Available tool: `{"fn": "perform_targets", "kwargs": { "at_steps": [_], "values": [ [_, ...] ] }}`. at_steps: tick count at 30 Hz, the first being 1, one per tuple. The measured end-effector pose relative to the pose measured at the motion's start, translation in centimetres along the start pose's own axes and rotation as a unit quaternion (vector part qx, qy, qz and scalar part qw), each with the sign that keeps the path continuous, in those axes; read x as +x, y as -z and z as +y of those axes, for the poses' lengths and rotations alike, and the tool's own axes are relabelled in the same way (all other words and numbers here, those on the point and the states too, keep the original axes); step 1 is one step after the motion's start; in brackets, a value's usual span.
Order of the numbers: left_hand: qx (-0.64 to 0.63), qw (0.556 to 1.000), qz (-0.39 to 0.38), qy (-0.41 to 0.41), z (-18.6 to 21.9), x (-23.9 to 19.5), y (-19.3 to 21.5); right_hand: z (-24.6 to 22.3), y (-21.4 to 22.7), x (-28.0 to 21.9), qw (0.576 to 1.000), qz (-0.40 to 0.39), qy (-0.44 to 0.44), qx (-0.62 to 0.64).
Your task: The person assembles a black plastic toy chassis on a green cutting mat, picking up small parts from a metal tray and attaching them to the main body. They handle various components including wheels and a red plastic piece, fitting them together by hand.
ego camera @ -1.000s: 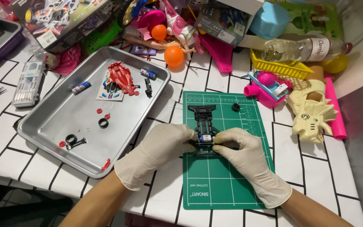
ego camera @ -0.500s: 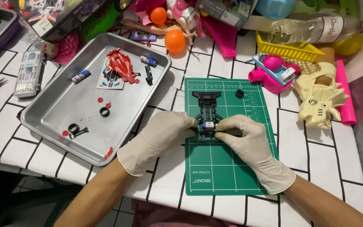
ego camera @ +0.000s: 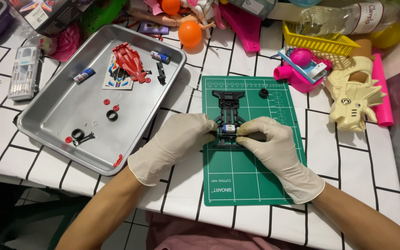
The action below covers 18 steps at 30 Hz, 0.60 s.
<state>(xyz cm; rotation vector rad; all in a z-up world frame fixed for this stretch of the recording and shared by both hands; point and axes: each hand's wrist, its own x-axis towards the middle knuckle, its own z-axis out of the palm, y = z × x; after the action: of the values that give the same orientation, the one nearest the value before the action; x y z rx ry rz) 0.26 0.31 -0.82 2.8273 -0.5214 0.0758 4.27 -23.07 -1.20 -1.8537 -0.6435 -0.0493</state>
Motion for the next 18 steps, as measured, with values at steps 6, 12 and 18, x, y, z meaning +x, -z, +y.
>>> {"fn": "perform_targets", "kwargs": {
  "at_steps": [6, 12, 18],
  "values": [
    [-0.001, 1.0, -0.004, -0.001, -0.2, 0.0, -0.5, 0.0, 0.2, 0.0, 1.0, -0.012, -0.017, -0.01],
    [-0.008, 1.0, -0.001, -0.009, -0.5, 0.0, -0.7, 0.2, 0.2, 0.1, 1.0, -0.017, -0.012, -0.018],
    [0.009, 1.0, 0.005, -0.011, -0.7, 0.2, -1.9, 0.0, 0.2, 0.1, 1.0, -0.02, -0.021, -0.011]
  ]
}}
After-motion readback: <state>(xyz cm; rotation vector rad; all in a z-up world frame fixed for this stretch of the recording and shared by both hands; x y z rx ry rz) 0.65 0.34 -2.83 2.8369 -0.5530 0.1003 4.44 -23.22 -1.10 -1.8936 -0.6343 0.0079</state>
